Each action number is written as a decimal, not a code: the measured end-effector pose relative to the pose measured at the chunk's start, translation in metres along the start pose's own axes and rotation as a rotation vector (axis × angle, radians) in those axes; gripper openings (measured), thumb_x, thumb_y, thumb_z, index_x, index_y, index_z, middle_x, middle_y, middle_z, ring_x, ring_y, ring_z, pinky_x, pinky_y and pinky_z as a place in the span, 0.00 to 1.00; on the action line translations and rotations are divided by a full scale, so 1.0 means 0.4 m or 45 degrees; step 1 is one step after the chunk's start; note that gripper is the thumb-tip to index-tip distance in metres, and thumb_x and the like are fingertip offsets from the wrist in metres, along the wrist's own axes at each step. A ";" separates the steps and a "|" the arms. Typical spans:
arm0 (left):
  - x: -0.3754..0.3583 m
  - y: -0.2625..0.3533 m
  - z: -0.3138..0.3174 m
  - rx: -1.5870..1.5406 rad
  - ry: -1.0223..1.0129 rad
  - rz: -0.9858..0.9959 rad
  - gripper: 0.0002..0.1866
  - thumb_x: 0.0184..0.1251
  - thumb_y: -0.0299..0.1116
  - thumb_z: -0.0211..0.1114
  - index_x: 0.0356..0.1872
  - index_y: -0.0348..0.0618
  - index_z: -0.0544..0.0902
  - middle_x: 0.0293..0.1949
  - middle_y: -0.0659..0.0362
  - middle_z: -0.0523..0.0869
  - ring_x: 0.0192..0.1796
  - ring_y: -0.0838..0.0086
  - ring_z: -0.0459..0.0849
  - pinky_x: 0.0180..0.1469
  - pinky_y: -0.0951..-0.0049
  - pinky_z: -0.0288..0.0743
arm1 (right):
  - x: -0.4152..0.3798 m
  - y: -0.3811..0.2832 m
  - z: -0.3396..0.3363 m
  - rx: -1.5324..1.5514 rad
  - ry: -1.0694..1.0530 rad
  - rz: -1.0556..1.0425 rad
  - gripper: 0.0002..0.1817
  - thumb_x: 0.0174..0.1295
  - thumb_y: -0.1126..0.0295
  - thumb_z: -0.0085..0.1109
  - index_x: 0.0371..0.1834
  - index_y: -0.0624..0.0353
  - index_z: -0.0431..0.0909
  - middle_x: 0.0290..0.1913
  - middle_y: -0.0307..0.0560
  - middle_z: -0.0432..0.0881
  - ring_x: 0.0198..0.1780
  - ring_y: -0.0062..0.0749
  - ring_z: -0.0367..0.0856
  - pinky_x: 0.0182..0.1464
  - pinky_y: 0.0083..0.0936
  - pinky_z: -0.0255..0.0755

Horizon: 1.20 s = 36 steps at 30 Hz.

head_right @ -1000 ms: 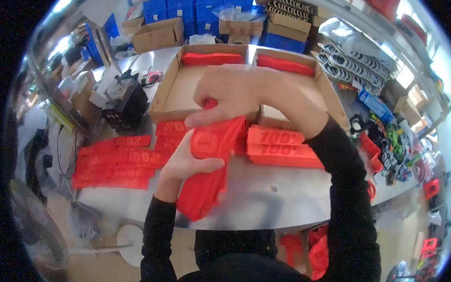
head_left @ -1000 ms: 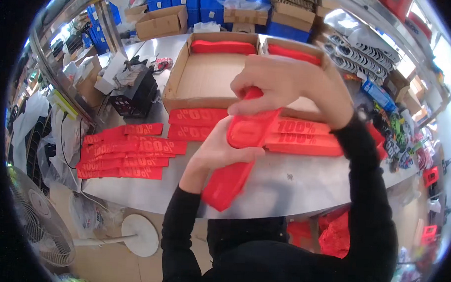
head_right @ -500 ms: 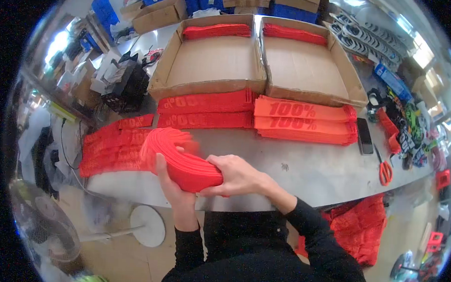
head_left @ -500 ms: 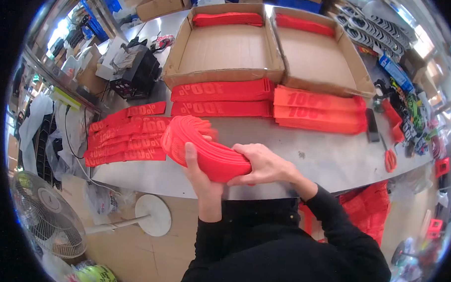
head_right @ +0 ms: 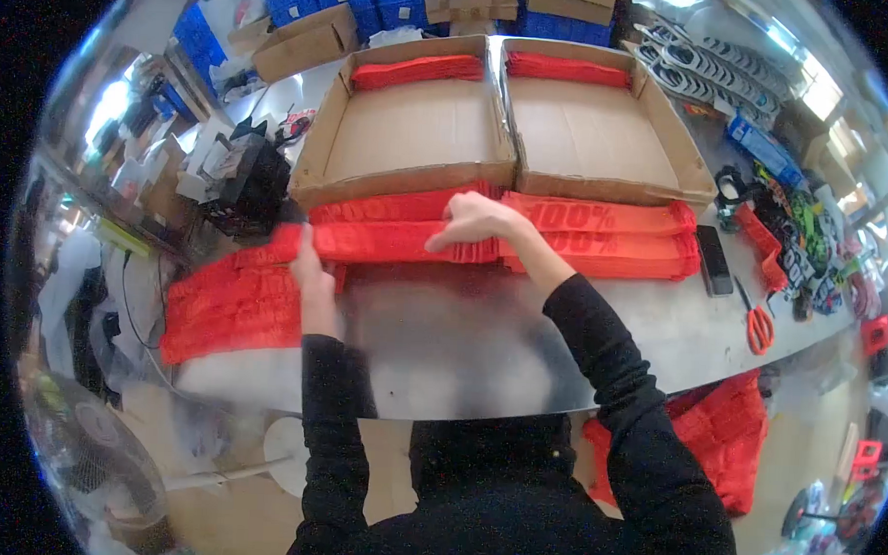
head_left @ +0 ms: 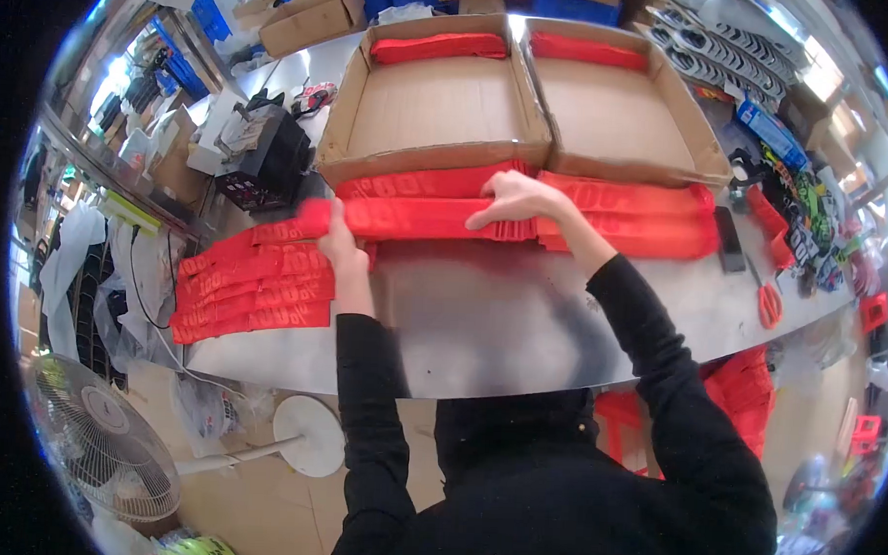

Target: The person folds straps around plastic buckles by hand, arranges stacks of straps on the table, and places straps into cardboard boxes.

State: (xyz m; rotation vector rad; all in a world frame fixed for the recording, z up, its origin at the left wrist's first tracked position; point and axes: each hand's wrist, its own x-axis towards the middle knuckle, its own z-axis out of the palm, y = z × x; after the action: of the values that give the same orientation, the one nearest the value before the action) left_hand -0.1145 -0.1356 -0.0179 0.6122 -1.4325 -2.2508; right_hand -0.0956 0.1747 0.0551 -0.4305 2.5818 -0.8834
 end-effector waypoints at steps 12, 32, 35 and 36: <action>-0.026 -0.026 0.035 0.945 0.561 0.970 0.47 0.65 0.52 0.72 0.74 0.33 0.61 0.70 0.34 0.67 0.73 0.52 0.67 0.74 0.47 0.61 | -0.018 -0.005 0.034 -0.175 0.377 -0.023 0.36 0.48 0.50 0.80 0.51 0.71 0.84 0.45 0.64 0.88 0.49 0.47 0.88 0.55 0.35 0.81; -0.054 -0.017 0.107 1.866 -0.685 1.539 0.48 0.40 0.69 0.78 0.65 0.61 0.77 0.63 0.59 0.77 0.71 0.62 0.69 0.75 0.38 0.48 | -0.011 0.032 0.082 -0.712 0.833 -0.445 0.27 0.47 0.65 0.77 0.50 0.57 0.75 0.59 0.48 0.76 0.64 0.47 0.73 0.67 0.41 0.67; -0.055 -0.012 0.109 1.874 -0.764 1.508 0.47 0.42 0.68 0.77 0.66 0.60 0.77 0.64 0.59 0.77 0.71 0.61 0.69 0.75 0.37 0.48 | -0.120 0.053 0.011 -0.409 1.017 -0.579 0.25 0.51 0.64 0.77 0.49 0.59 0.77 0.60 0.49 0.79 0.64 0.48 0.74 0.69 0.41 0.68; -0.068 -0.002 0.111 1.866 -0.744 1.528 0.45 0.45 0.66 0.76 0.65 0.58 0.77 0.64 0.58 0.77 0.71 0.61 0.69 0.75 0.38 0.48 | -0.172 0.075 -0.027 -0.391 1.035 -0.487 0.24 0.52 0.63 0.77 0.49 0.60 0.78 0.59 0.50 0.80 0.63 0.49 0.76 0.68 0.41 0.69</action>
State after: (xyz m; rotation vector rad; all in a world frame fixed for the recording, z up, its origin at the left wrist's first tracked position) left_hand -0.1170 -0.0873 0.0021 -0.5814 -2.5501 -0.2070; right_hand -0.0444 0.2302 0.0612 -0.8063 3.4858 -0.9145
